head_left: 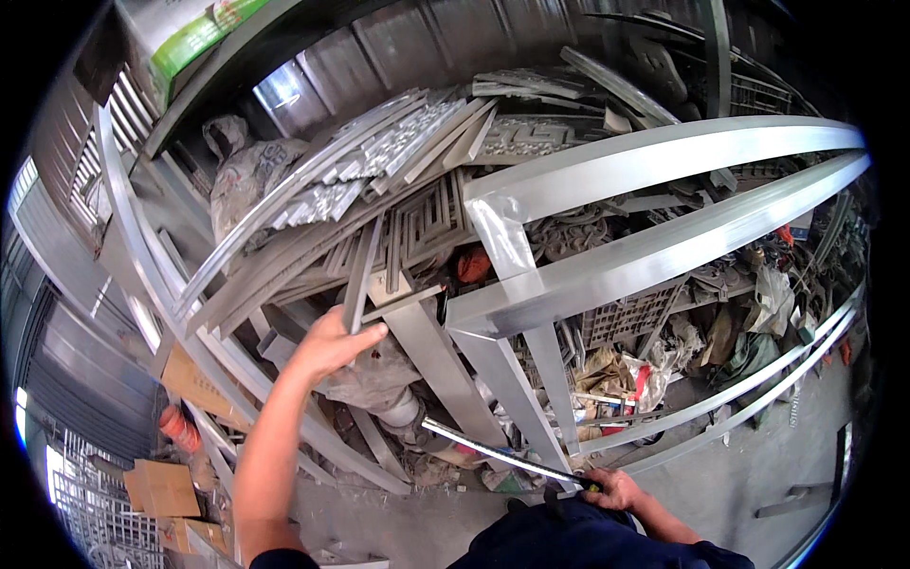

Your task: The person uses a tape measure to measure the length of several large metal sheets on the floor. They then walk through the workshop and pick up a metal frame from a pile of scrap materials.

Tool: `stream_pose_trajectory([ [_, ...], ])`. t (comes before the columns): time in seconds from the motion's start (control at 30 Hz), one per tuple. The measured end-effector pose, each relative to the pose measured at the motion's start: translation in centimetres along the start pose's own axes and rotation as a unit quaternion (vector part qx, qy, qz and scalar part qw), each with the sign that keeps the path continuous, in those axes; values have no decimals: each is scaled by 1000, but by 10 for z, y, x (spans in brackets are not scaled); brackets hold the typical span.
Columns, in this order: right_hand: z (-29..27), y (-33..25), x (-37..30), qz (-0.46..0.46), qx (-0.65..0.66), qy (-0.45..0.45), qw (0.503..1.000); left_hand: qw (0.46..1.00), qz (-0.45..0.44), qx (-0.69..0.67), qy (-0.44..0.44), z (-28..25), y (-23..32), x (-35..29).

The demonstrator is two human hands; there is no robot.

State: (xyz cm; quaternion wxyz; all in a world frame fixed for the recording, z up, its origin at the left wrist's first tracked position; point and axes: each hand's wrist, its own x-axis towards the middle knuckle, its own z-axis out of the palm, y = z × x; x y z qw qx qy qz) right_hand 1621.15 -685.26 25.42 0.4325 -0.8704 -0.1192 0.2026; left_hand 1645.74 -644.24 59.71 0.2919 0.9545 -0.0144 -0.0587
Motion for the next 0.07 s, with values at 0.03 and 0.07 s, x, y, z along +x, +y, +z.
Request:
stream_pose_trajectory([
  [0.03,-1,-3,1,-3,2,-2,1000,999,-5,-43,-19,8,-15,9],
  [0.07,-3,-4,2,-21,1,-20,1000,995,-11,-88,-37,17,-35,20],
])
